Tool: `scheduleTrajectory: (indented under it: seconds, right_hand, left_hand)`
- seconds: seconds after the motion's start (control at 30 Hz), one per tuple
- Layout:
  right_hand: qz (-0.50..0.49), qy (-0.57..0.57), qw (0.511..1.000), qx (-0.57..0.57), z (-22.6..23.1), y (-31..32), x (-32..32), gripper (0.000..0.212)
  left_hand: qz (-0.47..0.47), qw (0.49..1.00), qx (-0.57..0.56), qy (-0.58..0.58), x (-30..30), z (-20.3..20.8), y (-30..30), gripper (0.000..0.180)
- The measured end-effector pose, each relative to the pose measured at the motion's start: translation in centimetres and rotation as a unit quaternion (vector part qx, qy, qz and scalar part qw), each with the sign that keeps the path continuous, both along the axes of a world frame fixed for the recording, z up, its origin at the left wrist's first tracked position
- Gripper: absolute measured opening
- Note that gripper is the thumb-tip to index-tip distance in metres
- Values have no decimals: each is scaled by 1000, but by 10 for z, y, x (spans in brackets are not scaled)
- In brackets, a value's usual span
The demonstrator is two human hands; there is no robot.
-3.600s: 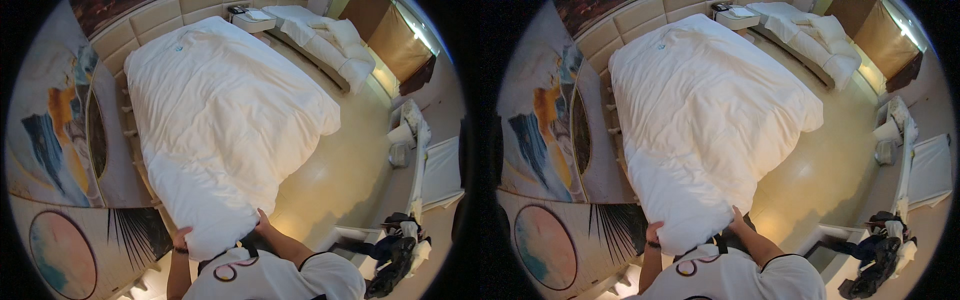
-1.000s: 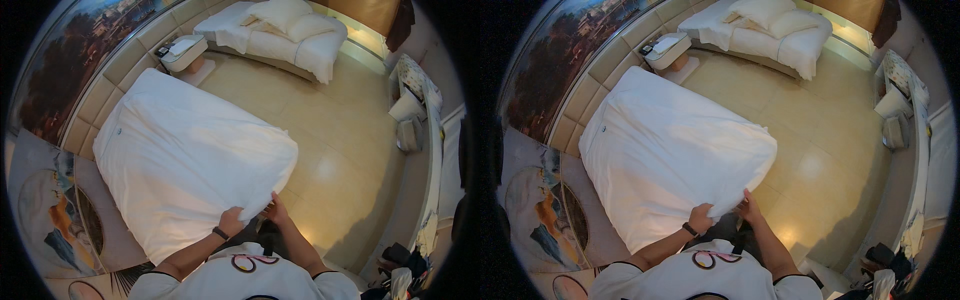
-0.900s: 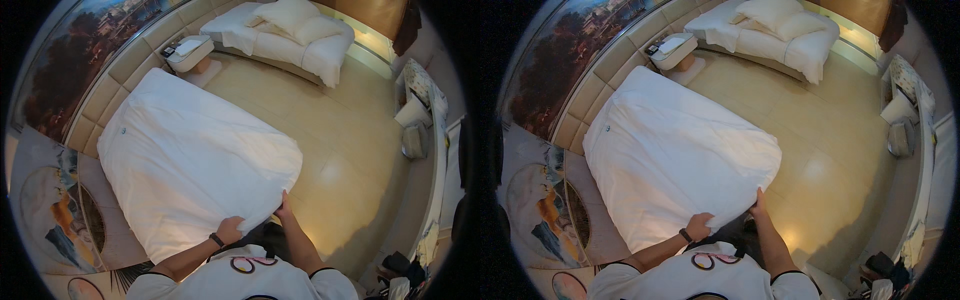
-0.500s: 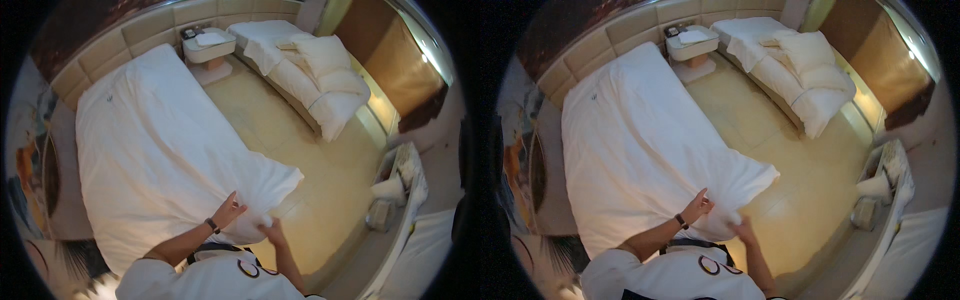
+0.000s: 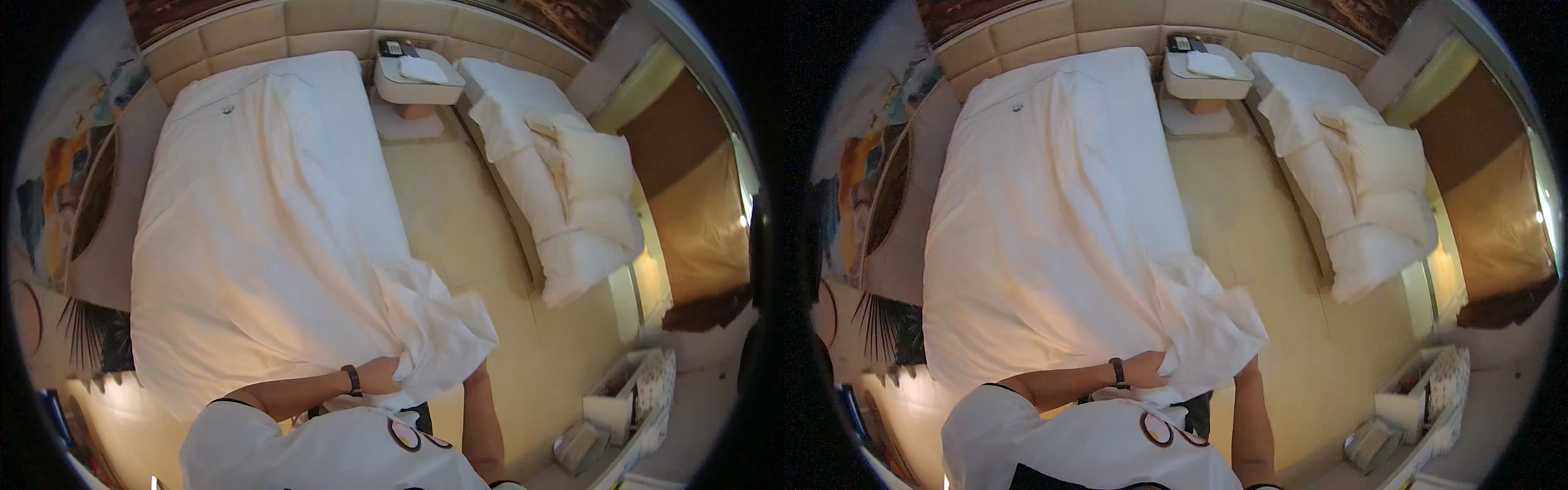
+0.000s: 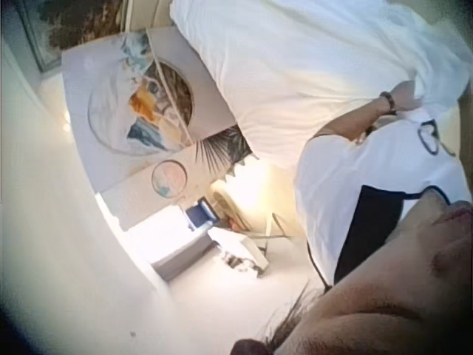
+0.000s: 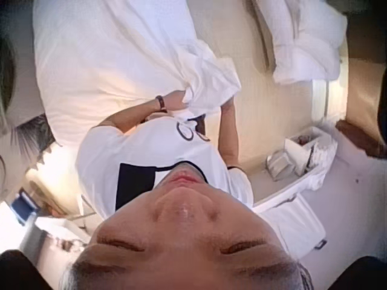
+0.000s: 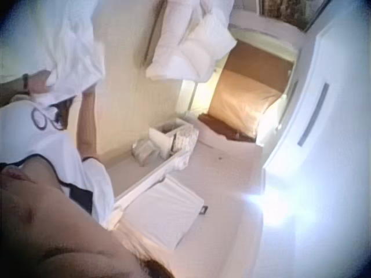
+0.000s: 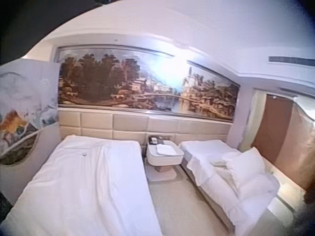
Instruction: The person spreads a white duvet over a mattress, repeatedly lifting, shaking, and smoothing the fabric to cover the bed. They adjust the duvet at the corners and sides, then fold the excess fabric over the top edge of the mattress.
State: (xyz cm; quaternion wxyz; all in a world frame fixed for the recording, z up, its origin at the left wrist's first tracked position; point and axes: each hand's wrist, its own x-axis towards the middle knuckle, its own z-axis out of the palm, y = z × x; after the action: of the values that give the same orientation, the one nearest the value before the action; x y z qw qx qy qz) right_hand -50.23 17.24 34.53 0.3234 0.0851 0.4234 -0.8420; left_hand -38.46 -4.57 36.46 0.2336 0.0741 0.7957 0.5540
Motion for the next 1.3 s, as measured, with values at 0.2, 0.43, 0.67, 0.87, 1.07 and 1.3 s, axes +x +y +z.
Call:
scheduleTrajectory:
  seconds: [0.2, 0.43, 0.67, 0.87, 1.07, 1.3]
  right_hand:
    - [276, 256, 909, 180, -34, -19, -148, 42]
    - [363, 96, 925, 63, -15, 52, -174, 31]
    - [455, 477, 743, 119, 24, 153, -177, 28]
    - [493, 496, 705, 122, 29, 217, -174, 23]
    - [573, 422, 687, 144, 5, 264, -183, 25]
    - [475, 276, 814, 188, -51, 119, -287, 40]
  left_hand:
    - [-5, 988, -154, -7, -45, -30, 31, 44]
    - [489, 837, -208, 130, -60, -19, 127, 46]
    - [548, 825, -93, -100, -151, 55, 239, 58]
    - [513, 822, -225, -104, -183, 33, 291, 50]
    - [541, 791, -287, -15, -186, -2, 341, 28]
    - [526, 764, -373, 27, -180, -12, 346, 20]
